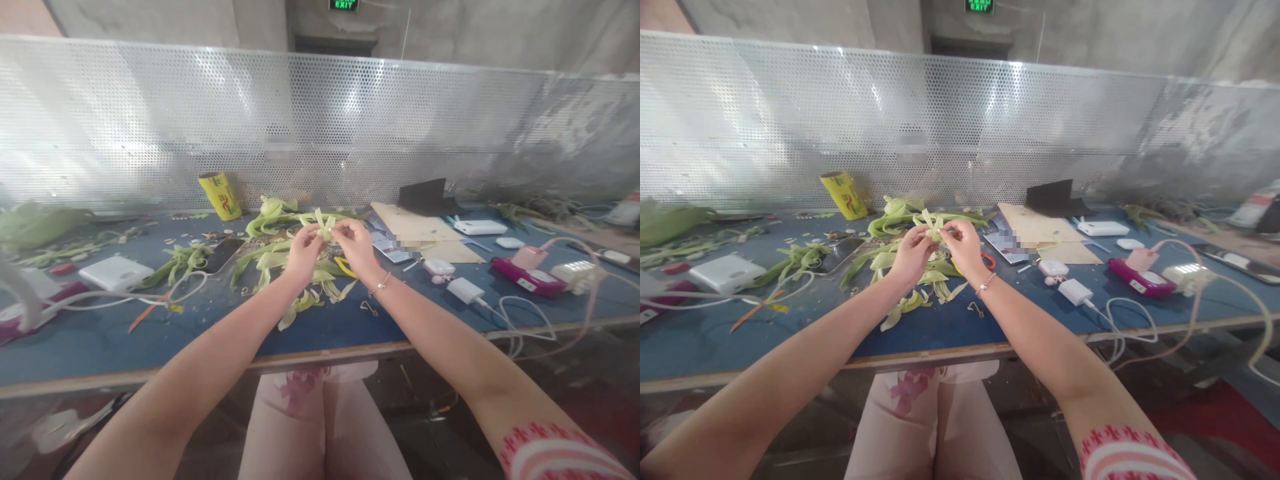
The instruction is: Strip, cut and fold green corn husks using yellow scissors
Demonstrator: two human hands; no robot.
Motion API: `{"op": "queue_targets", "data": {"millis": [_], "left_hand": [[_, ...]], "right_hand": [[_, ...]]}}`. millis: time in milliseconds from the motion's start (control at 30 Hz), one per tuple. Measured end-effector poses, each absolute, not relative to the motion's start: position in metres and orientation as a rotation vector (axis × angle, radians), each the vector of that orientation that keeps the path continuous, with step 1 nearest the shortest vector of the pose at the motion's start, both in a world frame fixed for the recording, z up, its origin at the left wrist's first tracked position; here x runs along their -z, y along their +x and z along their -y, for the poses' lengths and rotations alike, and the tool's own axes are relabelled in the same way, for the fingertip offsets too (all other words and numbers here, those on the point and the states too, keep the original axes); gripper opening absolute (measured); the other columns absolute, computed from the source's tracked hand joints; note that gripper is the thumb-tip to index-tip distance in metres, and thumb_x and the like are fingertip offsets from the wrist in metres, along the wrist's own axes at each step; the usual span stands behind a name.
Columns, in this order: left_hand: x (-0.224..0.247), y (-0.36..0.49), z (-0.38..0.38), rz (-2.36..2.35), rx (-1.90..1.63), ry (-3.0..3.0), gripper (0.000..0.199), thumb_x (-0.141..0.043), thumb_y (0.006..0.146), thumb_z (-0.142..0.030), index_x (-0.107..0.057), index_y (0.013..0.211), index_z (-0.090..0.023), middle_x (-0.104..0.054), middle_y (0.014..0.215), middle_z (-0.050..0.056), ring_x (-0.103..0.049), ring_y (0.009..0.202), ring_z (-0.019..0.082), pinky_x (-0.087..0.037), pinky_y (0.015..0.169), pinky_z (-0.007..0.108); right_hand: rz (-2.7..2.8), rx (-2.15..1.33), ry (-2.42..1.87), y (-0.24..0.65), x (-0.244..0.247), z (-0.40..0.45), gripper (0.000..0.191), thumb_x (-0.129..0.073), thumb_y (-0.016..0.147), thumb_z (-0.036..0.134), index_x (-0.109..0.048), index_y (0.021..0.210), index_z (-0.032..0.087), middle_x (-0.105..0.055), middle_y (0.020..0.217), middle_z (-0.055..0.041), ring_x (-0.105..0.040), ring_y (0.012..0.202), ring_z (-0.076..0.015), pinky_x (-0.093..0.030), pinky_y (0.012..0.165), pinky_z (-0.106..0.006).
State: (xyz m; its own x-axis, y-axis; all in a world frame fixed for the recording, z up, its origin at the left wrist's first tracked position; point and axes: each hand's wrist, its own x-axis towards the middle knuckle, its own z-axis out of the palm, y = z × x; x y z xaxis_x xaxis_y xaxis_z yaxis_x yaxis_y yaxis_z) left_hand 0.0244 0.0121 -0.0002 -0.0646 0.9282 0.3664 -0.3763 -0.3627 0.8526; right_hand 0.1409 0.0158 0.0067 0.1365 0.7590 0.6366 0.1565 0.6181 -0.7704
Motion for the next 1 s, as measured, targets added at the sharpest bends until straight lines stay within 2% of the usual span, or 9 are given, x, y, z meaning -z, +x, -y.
{"op": "queue_targets", "data": {"millis": [100,267,400,567,700,867,1000], "left_hand": [[-0.003,0.025,-0.006,-0.697,-1.647,1.231,0.033,-0.060,0.070,-0.013,-0.057,0.101,-0.024,-0.060,0.078,-0.002,-0.057,0.069,0.009,-0.047,0.074,0.028],[-0.008,0.025,0.002,-0.747,-1.699,1.368,0.028,-0.059,0.071,-0.013,-0.052,0.096,-0.024,-0.060,0.083,0.000,-0.058,0.069,0.010,-0.047,0.072,0.027],[-0.008,0.025,0.003,-0.768,-1.750,1.330,0.038,-0.062,0.069,-0.012,-0.043,0.100,-0.025,-0.055,0.077,-0.004,-0.056,0.063,0.008,-0.047,0.070,0.026],[-0.006,0.021,-0.003,-0.810,-1.716,1.559,0.020,-0.056,0.072,-0.012,-0.058,0.089,-0.021,-0.060,0.088,0.001,-0.056,0.067,0.009,-0.047,0.071,0.026],[-0.004,0.017,-0.007,-0.879,-1.705,1.631,0.024,-0.053,0.070,-0.008,-0.069,0.082,-0.020,-0.064,0.091,0.004,-0.057,0.074,0.013,-0.047,0.074,0.028],[-0.004,0.018,-0.010,-0.844,-1.685,1.492,0.023,-0.054,0.067,-0.008,-0.069,0.078,-0.020,-0.065,0.085,0.002,-0.058,0.071,0.013,-0.049,0.075,0.030],[-0.005,0.018,-0.012,-0.761,-1.658,1.333,0.016,-0.056,0.064,-0.011,-0.067,0.073,-0.019,-0.064,0.079,0.000,-0.058,0.068,0.011,-0.050,0.074,0.029]], "right_hand": [[1.398,-0.502,-0.839,0.140,-0.007,-0.016,0.013,-0.063,0.072,0.031,-0.059,0.076,0.020,-0.062,0.082,-0.0030,-0.057,0.071,-0.0143,-0.047,0.069,-0.031],[1.370,-0.504,-0.838,0.138,-0.007,-0.016,0.014,-0.064,0.071,0.031,-0.057,0.074,0.019,-0.062,0.077,-0.0023,-0.057,0.071,-0.0146,-0.046,0.070,-0.030],[1.401,-0.496,-0.821,0.139,-0.007,-0.016,0.013,-0.063,0.072,0.030,-0.057,0.077,0.019,-0.061,0.079,-0.0022,-0.056,0.071,-0.0140,-0.046,0.070,-0.030],[1.456,-0.394,-0.801,0.141,-0.007,-0.015,0.009,-0.061,0.073,0.026,-0.059,0.080,0.020,-0.060,0.082,-0.0027,-0.056,0.078,-0.0153,-0.045,0.071,-0.030],[1.422,-0.459,-0.795,0.141,-0.007,-0.015,0.012,-0.061,0.070,0.023,-0.057,0.081,0.020,-0.059,0.082,-0.0019,-0.056,0.074,-0.0142,-0.046,0.069,-0.029],[1.385,-0.605,-0.776,0.143,-0.011,-0.013,0.018,-0.061,0.069,0.023,-0.055,0.086,0.020,-0.061,0.085,-0.0024,-0.059,0.077,-0.0144,-0.048,0.072,-0.030],[1.360,-0.635,-0.732,0.147,-0.015,-0.013,0.014,-0.061,0.071,0.026,-0.057,0.083,0.020,-0.063,0.083,-0.0024,-0.060,0.078,-0.0149,-0.049,0.077,-0.032]]}}
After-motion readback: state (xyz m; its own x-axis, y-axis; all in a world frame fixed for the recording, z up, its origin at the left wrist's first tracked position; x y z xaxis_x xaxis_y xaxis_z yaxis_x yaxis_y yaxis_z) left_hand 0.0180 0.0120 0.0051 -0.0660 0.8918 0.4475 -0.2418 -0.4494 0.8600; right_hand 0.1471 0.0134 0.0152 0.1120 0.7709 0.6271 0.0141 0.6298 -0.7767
